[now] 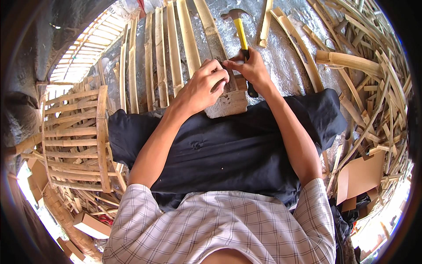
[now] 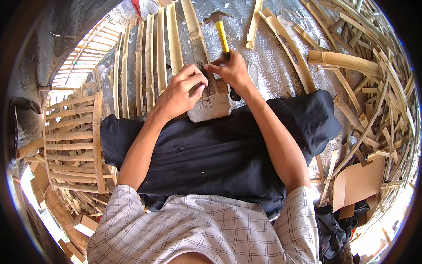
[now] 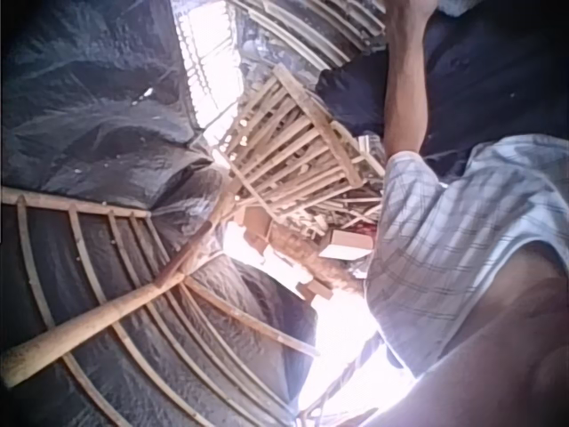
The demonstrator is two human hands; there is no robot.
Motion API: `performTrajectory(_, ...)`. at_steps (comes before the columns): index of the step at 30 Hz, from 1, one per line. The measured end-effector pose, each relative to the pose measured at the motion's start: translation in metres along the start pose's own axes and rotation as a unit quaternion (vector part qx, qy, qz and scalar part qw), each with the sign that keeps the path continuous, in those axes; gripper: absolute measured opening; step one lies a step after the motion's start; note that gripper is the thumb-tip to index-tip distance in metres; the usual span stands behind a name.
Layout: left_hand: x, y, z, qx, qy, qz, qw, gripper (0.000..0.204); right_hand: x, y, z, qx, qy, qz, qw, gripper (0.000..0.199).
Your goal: The person nails bamboo strips onto a wooden frame using a hammer.
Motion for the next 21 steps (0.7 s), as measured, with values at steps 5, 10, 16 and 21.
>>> performTrajectory(5, 0.005, -0.001, -0.001, 0.005, 0.009, -0.038, 0.999, 0.016, -0.002, 0.005, -0.001, 0.017, -0.008, -0.022, 1.000, 0.052)
performTrajectory(10, 0.002, 0.001, 0.003, -0.002, -0.009, -0.059, 0.998, 0.023, -0.001, -0.002, 0.001, 0.010, -0.012, 0.010, 1.000, 0.051)
performTrajectory(16, -0.002, 0.005, 0.005, -0.035, -0.009, -0.079, 0.996, 0.034, 0.000, -0.008, 0.003, 0.007, -0.013, 0.016, 1.000, 0.050)
performTrajectory(21, -0.003, 0.007, 0.004, -0.101, -0.015, -0.122, 0.987, 0.048, -0.001, -0.002, 0.001, 0.026, -0.011, -0.007, 1.000, 0.051)
Point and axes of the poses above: each hand's wrist, its own z-axis towards the middle knuckle, its own x-axis out of the palm, y = z × x, the point moved 4 cm from there along z, towards the middle knuckle, and after that the axes turned 7 degrees about -z, right-handed, at the moved point
